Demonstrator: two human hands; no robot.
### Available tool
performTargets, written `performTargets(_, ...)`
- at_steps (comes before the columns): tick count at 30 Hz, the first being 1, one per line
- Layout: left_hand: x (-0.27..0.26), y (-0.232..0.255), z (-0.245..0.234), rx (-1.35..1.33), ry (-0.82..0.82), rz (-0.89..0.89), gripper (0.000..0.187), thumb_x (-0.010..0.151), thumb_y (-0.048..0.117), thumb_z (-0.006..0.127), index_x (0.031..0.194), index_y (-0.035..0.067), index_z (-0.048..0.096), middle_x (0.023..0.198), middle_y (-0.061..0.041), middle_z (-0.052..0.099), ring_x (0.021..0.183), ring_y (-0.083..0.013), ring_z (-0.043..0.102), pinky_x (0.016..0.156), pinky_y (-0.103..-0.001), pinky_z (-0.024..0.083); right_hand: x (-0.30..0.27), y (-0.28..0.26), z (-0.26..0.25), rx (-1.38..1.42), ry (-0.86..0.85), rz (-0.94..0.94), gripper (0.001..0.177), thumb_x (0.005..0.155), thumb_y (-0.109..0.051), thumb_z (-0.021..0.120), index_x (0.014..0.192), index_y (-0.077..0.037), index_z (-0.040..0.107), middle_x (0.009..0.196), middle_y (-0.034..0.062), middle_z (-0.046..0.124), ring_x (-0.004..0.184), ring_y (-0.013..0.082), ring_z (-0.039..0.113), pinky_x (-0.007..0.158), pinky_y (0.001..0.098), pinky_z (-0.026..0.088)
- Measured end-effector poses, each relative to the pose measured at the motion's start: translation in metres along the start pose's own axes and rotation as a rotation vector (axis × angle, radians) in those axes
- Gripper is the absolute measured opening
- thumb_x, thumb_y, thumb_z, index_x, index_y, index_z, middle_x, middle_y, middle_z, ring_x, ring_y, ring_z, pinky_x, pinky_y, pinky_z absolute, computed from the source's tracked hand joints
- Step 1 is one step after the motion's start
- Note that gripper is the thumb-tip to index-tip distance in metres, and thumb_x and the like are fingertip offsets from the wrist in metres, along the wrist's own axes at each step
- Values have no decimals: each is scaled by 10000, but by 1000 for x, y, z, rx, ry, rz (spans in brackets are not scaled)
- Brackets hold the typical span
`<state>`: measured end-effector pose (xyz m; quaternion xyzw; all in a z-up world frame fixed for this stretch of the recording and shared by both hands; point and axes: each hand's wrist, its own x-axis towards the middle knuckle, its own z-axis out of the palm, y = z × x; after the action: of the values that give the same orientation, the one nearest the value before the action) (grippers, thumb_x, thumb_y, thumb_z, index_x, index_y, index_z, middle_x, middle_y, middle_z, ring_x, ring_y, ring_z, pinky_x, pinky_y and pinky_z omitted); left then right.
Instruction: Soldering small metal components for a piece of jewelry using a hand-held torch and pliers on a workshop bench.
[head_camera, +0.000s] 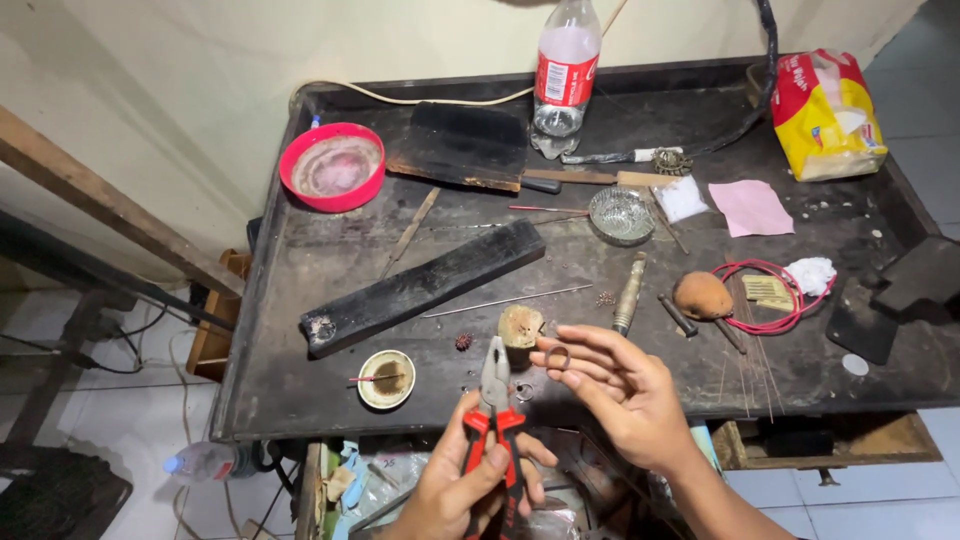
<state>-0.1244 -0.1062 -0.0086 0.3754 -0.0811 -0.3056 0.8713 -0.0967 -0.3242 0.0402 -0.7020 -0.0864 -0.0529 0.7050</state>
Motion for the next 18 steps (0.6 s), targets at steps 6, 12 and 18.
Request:
performTargets(6, -2, -7, 20, 326, -51, 105, 624, 1038, 336, 563, 1520, 77, 262, 1170, -289, 724, 830, -230, 718, 636, -288, 535, -2, -1, 6, 26, 91, -98, 286, 944, 18, 619, 1219, 64, 681, 1048, 237, 783, 991, 397, 832, 871, 397, 730)
performTargets(12, -3, -18, 23, 327, -153, 116, 712, 1049, 409, 587, 1551, 64, 218, 1345, -329, 658, 862, -231, 724, 689, -288, 545, -3, 0, 2, 19, 34, -63, 376, 967, -7, 578, 1341, 38, 592, 1130, 247, 787, 1038, 379, 825, 934, 398, 684)
performTargets(18, -4, -17, 24, 350, -223, 125, 662, 1068, 412, 570, 1525, 56, 248, 1303, -285, 637, 1006, -359, 731, 828, -462, 619, -3, -6, 1, 30, -29, -106, 383, 979, -26, 569, 1354, 54, 576, 1134, 244, 781, 1028, 352, 824, 944, 408, 690)
